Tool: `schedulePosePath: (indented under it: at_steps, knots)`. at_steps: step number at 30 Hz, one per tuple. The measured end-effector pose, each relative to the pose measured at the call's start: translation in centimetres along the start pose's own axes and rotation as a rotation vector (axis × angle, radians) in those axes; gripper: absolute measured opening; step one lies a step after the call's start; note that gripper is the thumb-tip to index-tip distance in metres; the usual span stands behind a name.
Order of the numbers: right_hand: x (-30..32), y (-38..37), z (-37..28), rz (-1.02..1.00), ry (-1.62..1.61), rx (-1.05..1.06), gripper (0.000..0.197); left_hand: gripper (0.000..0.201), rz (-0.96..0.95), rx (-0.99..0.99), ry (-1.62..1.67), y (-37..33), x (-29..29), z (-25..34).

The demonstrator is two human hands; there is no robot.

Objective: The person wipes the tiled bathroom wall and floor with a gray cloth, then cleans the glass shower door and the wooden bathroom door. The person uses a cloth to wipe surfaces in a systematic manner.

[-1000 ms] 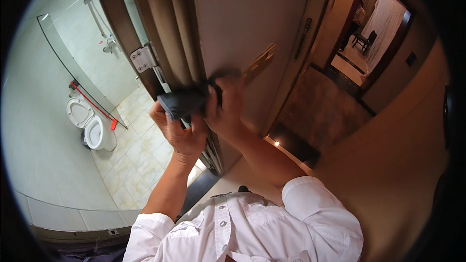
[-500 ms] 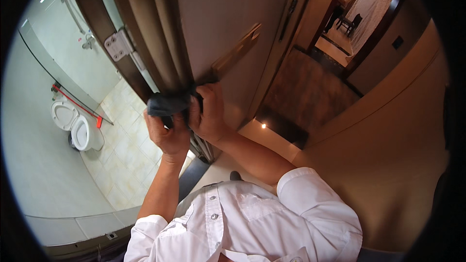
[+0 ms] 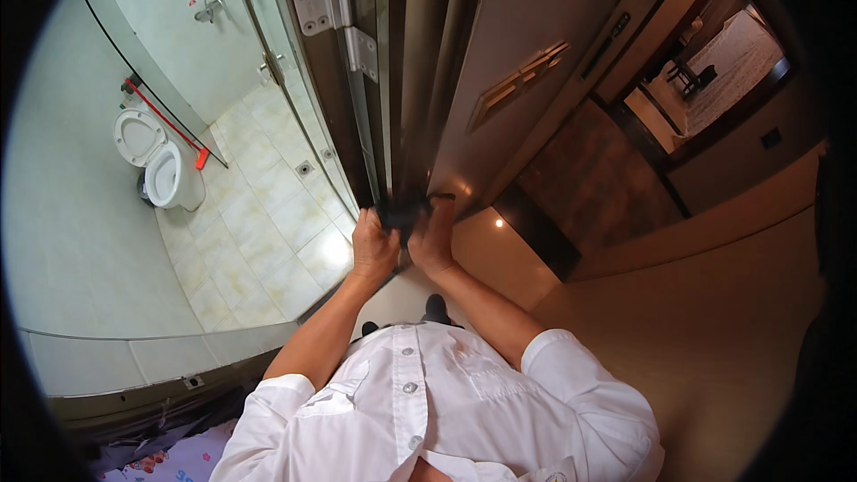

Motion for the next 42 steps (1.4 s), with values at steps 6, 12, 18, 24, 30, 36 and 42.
schedulePosePath:
  at_steps: [6,12,18,24,30,36,42]
  knots:
    - [1.9,-3.8,-3.2,0.156,0.001,0.083,0.021,0.021,0.161,-0.191,0.115,-2.1,0.7,4.7]
    - [5.2,-11.8,-8.3,0.363,-0.055,0.262,0.033,0.043,0.202,-0.574,0.043,-5.6,0.8,11.6]
    - [6.4,-19.5,-9.5,0.573,-0.003,0.308,0.036,0.057,0.124,-0.806,-0.306,-7.6,-1.3,13.8]
    - [6.2,-22.9,-6.4,0.672,0.054,0.269,0.038,0.067,-0.081,-0.800,-0.537,-9.6,-3.8,14.5]
    - [5.1,-24.5,-3.1,0.525,-0.046,0.125,0.036,0.075,-0.093,-0.717,-0.560,-10.1,-6.2,15.3]
    - [6.4,-23.6,-8.0,0.564,0.058,0.617,0.050,0.077,0.133,-0.842,-0.459,-9.9,-5.6,16.8]
    - [7.6,-29.7,-8.1,0.624,0.070,0.515,0.059,0.077,0.052,-0.818,-0.599,-14.6,-7.0,20.0]
Point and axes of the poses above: each hand's wrist, its own y-axis away from the middle knuckle, its own x-axis out of the back of the hand, z = x × y, the point moved 3 cm from there along -y, towards the middle knuckle, and after that the axes turned 15 degrees about y, right-handed, at the moved point
